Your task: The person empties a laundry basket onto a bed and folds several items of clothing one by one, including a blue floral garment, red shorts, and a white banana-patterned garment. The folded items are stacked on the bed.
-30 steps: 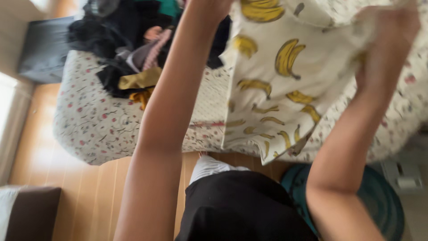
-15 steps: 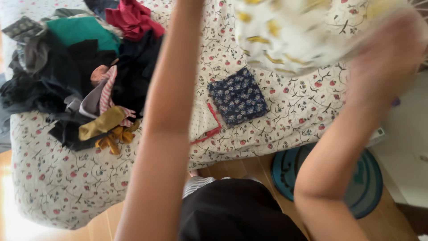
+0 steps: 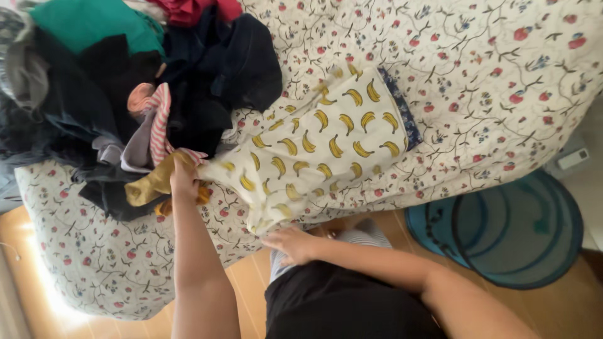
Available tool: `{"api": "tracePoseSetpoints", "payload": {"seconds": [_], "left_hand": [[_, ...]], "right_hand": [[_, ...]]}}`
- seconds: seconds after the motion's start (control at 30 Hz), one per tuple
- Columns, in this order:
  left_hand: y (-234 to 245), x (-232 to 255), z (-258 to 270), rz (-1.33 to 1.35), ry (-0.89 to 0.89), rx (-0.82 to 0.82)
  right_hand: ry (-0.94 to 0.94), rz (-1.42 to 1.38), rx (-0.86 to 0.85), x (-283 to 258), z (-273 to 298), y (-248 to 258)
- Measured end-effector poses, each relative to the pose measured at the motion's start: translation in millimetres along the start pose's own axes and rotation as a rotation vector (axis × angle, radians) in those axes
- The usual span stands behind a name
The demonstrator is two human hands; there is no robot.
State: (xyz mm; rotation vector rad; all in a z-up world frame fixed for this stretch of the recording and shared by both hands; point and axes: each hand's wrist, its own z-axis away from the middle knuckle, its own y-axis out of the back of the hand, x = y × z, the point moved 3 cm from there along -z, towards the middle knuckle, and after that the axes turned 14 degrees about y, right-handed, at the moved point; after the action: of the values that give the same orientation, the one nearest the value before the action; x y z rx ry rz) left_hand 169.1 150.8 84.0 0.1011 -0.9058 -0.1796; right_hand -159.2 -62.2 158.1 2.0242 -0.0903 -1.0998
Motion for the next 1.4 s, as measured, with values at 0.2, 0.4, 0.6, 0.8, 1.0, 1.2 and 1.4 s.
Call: {"api": "tracePoseSetpoints", "payload": {"seconds": [0.2,0.4,0.6,0.8,1.0,1.2,1.4], "left_hand": [[-23,-117,25,-0.216,-0.023,0.526],[-104,-206,130,-0.554,-0.087,0.569],[-77,-207,116,-0.282,0.245,0.227],[2,-201,140,0.448,0.100,0.098],[-59,-254,150,0.551,0.472,0.447],[-84,-267,139,1.226,0.254,0.159],[-71,-264,166,1.143,0.274,0.146]], "right_hand": [[-0.501,-0.676,0.162,108,104,-18],[-1.333,-1.053,1.426,199,263,59],[-1.309,-1.368,1.531,240,284,89],[-1.287,-1.038,1.562,237,326,116],[-1.313,-0.857,1.491,222,365,131],[-0.916,-0.652,1.600,227,364,200],[-1.057,-0.102,1.175,199,395,207]]}}
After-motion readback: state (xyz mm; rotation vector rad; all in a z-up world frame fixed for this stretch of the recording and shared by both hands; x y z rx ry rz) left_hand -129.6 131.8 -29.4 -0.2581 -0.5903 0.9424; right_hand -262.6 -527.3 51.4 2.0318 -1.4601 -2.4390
